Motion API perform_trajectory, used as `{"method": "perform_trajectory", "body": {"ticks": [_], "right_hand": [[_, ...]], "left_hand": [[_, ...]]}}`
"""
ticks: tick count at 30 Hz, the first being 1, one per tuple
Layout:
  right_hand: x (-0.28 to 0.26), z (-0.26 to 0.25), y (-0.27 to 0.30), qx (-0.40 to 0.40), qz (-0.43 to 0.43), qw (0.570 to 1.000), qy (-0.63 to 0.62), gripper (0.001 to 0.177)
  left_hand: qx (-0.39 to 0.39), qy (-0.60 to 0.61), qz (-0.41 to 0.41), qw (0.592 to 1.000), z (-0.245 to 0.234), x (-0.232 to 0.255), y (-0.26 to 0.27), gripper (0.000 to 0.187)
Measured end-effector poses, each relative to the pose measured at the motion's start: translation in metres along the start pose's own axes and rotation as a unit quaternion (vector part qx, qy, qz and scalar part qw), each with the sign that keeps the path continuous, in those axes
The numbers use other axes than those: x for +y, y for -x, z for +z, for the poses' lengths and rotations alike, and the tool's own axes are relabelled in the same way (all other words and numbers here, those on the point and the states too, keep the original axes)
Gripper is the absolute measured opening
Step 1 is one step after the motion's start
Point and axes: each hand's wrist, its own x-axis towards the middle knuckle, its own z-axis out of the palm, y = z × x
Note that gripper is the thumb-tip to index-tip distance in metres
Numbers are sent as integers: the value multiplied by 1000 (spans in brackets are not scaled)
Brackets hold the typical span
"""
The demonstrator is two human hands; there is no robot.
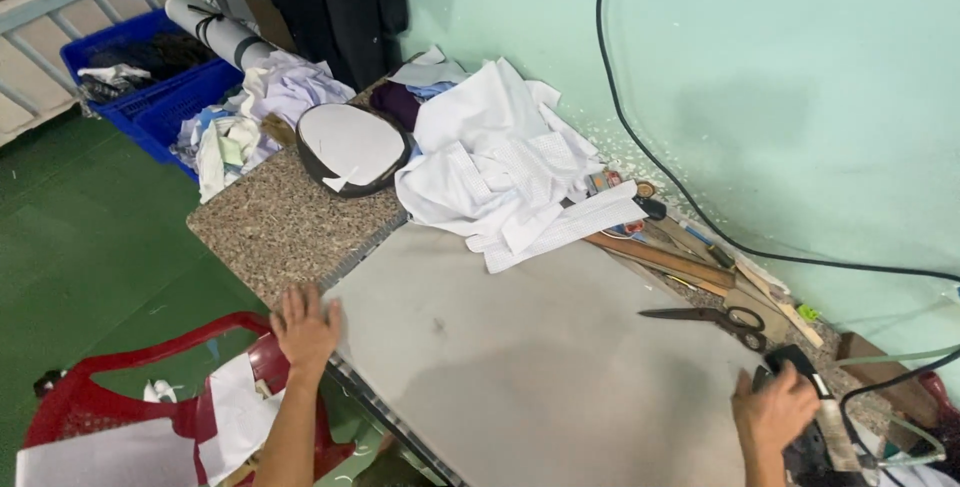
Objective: The person cuts a piece of white checkered fabric using shears, then irons it on a worktable using a steam iron and a black pressing block. They repeat the ironing process on another piece of fabric.
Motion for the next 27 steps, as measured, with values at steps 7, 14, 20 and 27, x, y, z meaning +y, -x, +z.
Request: {"method": "perform_trajectory", "body": {"ticks": [7,14,20,27], "right_hand": [[-267,-20,-77,-337,127,864,-353,63],[-417,40,-107,-342,99,790,-499,68],[-395,-51,-153,-347,187,713,-580,65],[-229,-190,-61,-95,306,626,-711,44]], "left_hand": [[209,79,102,969,-25,44,-60,63],[-40,132,241,961,-40,61,-51,68],[5,142,254,957,-25,54,-54,66],[-37,112,281,952,-29,53,-59,68]]}}
